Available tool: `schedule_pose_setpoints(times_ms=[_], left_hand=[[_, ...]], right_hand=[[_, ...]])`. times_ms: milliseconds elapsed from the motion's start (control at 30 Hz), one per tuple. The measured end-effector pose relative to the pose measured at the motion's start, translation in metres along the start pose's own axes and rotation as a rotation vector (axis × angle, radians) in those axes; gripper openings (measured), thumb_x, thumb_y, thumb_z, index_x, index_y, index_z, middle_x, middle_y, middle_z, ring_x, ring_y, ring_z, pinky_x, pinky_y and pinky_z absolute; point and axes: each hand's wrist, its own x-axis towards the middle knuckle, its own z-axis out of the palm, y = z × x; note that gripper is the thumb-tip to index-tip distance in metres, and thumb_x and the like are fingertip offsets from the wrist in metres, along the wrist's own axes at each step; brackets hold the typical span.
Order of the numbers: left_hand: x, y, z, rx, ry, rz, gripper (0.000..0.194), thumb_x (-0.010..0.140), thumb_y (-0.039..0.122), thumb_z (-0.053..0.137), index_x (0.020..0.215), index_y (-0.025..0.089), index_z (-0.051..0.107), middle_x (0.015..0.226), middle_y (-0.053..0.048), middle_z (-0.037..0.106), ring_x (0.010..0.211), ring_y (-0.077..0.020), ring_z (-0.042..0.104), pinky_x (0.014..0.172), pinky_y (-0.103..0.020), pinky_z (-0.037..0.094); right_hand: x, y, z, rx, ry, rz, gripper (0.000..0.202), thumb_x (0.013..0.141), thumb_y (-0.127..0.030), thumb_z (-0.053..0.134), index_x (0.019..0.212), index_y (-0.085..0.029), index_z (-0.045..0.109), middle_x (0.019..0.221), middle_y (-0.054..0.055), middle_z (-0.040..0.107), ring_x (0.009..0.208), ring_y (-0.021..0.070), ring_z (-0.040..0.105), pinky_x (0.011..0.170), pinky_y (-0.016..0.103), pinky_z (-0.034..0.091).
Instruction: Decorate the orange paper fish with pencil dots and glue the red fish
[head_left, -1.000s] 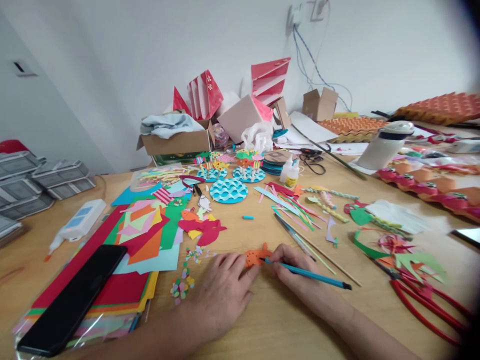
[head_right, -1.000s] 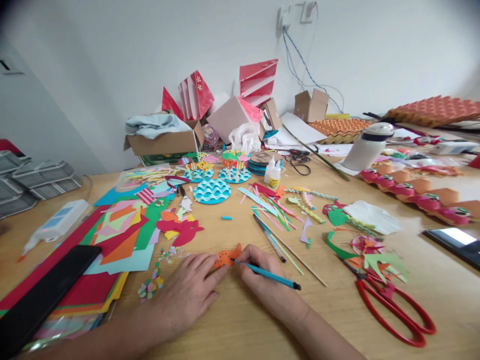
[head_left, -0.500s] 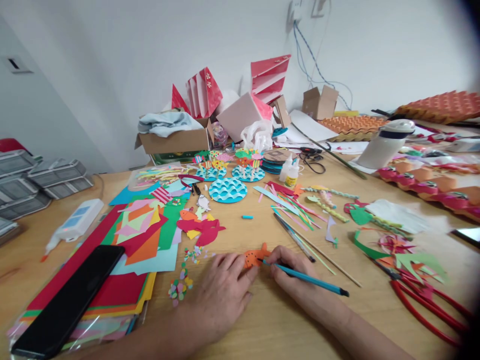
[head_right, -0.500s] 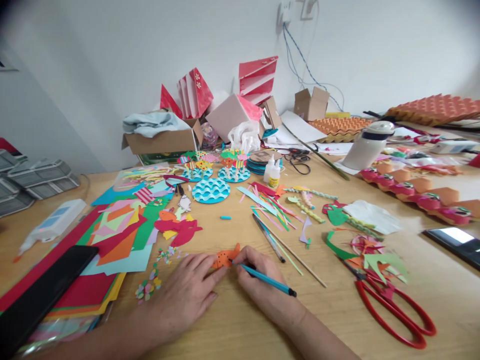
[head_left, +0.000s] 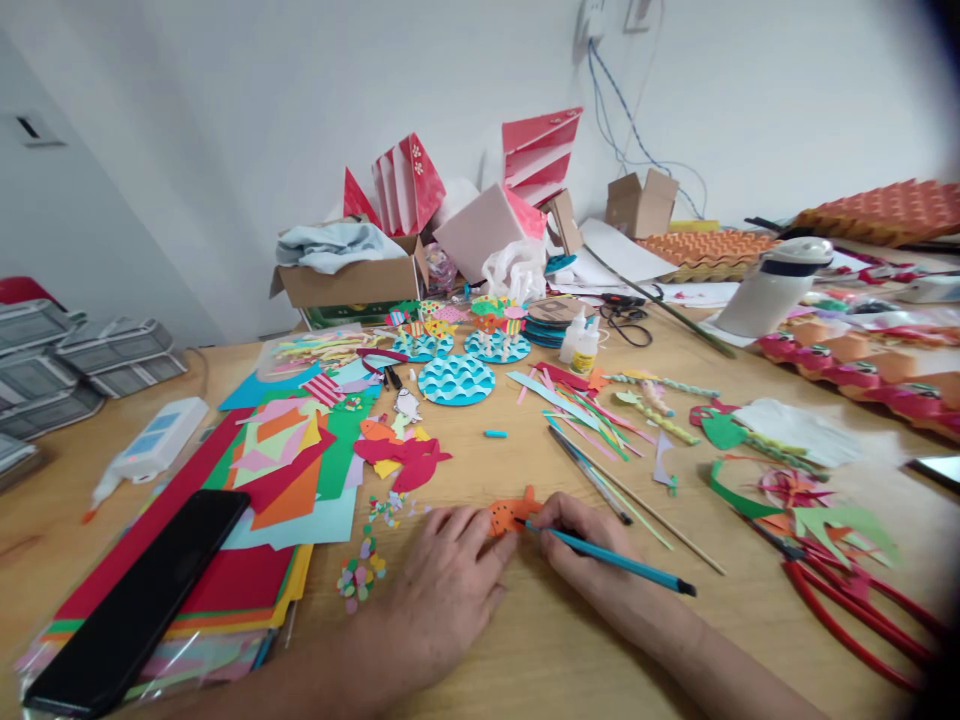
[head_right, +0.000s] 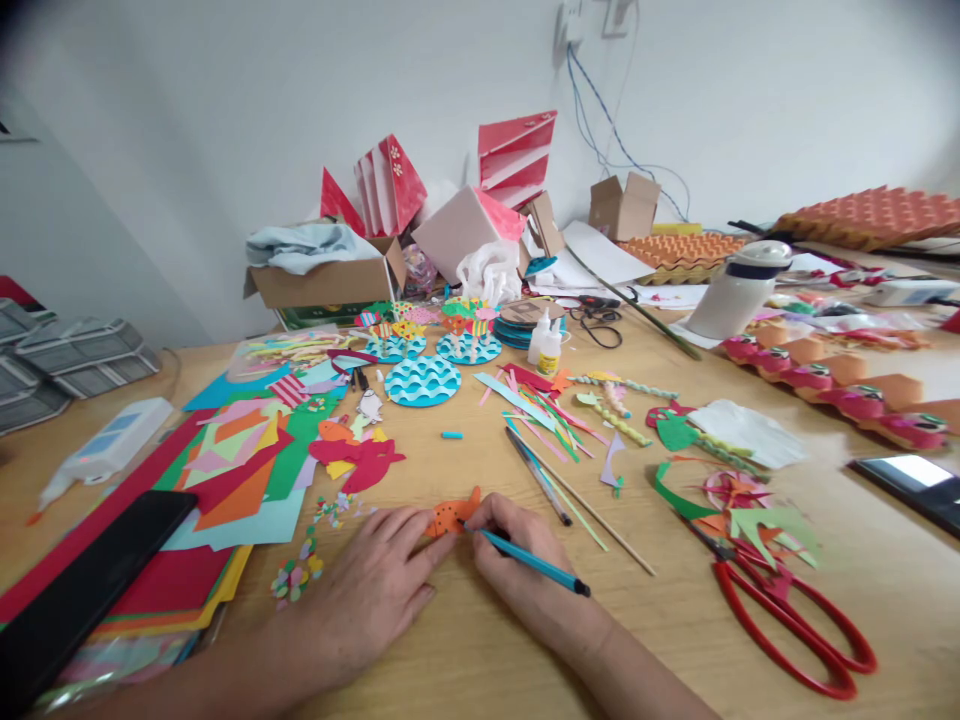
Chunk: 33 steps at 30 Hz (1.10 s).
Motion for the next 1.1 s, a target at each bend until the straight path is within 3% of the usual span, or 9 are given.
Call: schedule_pose_setpoints(times_ms=[900, 1100], left_hand=[[-0.0003, 0.0007, -0.0036, 0.005, -0.006, 0.006, 0.039, 0.086, 0.029, 0.048, 0.125, 0.023, 0.041, 0.117, -0.006, 0.047, 0.107, -0.0236, 0.039, 0.092, -0.040, 0.034], [-0.0003, -0.0003, -0.0034, 0.006, -0.006, 0.006, 0.040, 0.086, 0.029, 0.048, 0.126, 0.023, 0.040, 0.118, -0.005, 0.047, 0.108, -0.0231, 0.039, 0.093, -0.040, 0.033]], right_hand=[[-0.0025, -0.0058, -0.0022, 0.039, -0.030, 0.029, 0.014, 0.064, -0.016, 0.043, 0.066, -0.018, 0.056, 0.057, -0.002, 0.057, 0.052, 0.0110, 0.049, 0.050, 0.021, 0.038], [-0.0013, -0.0029, -0.0008, -0.005, 0.013, 0.016, 0.014, 0.063, -0.015, 0.042, 0.063, -0.019, 0.056, 0.055, -0.002, 0.056, 0.050, 0.0106, 0.047, 0.049, 0.021, 0.036]])
